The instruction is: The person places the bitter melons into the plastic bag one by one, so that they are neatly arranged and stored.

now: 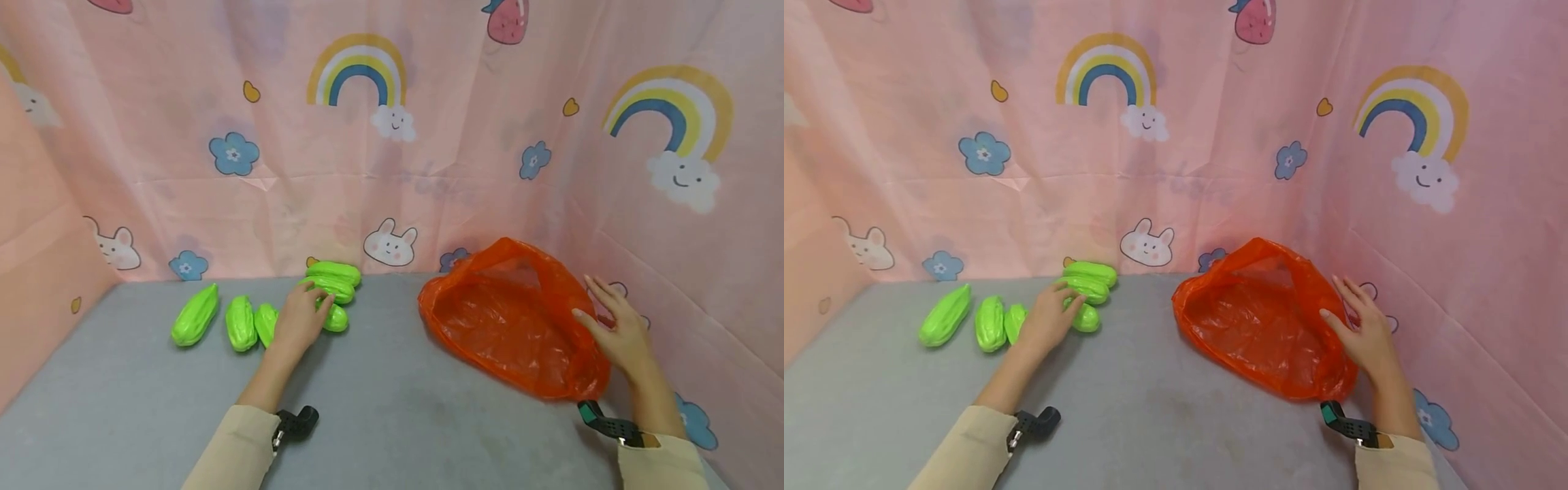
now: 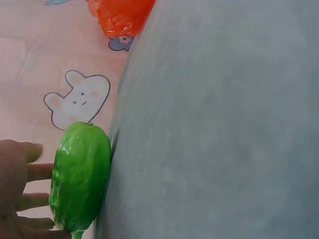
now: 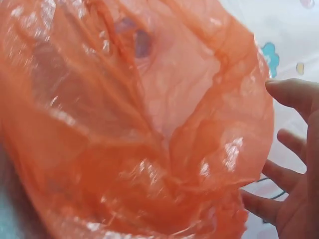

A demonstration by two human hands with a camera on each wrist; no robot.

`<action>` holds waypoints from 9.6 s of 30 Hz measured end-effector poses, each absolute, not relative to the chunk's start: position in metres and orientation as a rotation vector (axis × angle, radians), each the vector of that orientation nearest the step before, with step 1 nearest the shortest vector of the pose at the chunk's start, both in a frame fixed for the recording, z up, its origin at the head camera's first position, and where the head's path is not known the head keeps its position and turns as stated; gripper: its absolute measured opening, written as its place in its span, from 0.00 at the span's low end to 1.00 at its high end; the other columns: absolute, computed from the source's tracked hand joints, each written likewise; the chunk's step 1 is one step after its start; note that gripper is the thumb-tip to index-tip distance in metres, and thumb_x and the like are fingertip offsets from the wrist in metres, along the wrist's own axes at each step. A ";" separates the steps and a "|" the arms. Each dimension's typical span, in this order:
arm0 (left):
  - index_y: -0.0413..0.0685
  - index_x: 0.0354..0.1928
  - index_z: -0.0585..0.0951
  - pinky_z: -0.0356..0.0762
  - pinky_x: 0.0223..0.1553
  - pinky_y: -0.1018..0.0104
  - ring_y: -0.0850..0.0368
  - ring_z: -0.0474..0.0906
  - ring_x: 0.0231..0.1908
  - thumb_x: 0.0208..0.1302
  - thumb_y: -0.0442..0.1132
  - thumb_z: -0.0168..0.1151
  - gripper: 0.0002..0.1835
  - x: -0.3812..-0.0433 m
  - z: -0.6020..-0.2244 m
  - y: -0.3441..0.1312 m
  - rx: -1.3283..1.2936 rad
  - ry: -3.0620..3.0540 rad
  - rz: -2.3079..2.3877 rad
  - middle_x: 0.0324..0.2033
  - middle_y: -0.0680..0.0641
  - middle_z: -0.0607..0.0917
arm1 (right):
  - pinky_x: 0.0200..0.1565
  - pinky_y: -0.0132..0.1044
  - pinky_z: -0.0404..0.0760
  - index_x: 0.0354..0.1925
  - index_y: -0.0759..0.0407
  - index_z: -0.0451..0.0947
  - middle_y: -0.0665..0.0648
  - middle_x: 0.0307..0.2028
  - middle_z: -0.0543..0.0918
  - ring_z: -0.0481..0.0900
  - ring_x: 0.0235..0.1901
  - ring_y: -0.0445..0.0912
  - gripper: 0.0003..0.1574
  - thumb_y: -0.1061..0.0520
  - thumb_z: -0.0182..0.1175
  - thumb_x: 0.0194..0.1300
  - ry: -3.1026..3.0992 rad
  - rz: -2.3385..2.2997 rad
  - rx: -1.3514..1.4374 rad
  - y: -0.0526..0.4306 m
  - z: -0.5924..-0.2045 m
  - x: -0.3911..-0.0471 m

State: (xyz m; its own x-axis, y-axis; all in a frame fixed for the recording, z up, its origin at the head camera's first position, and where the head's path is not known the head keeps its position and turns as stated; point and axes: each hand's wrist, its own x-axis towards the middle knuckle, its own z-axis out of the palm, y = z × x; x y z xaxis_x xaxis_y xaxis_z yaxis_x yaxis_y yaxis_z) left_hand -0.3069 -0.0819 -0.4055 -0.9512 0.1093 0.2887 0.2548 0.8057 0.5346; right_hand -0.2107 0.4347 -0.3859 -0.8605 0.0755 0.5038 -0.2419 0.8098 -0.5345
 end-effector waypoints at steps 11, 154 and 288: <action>0.35 0.58 0.80 0.67 0.69 0.39 0.30 0.66 0.70 0.66 0.43 0.67 0.23 -0.302 -0.409 -0.076 -0.217 -2.710 -0.906 0.71 0.26 0.66 | 0.45 0.07 0.65 0.70 0.49 0.73 0.55 0.72 0.72 0.68 0.65 0.23 0.30 0.62 0.57 0.72 -2.429 0.788 0.105 0.430 -0.404 -0.217; 0.51 0.62 0.82 0.78 0.33 0.75 0.65 0.77 0.35 0.64 0.43 0.71 0.24 -0.253 -0.402 0.156 -0.680 -2.639 -1.751 0.49 0.50 0.88 | 0.56 0.65 0.77 0.79 0.52 0.55 0.74 0.69 0.69 0.73 0.62 0.73 0.47 0.60 0.63 0.69 -2.660 0.938 0.208 0.375 -0.387 -0.232; 0.45 0.70 0.72 0.67 0.65 0.37 0.28 0.69 0.64 0.73 0.41 0.54 0.26 -0.331 -0.421 -0.059 0.409 -2.501 -1.254 0.64 0.30 0.75 | 0.55 0.63 0.79 0.79 0.53 0.54 0.73 0.69 0.70 0.73 0.63 0.72 0.47 0.58 0.63 0.70 -2.702 0.950 0.186 0.373 -0.385 -0.229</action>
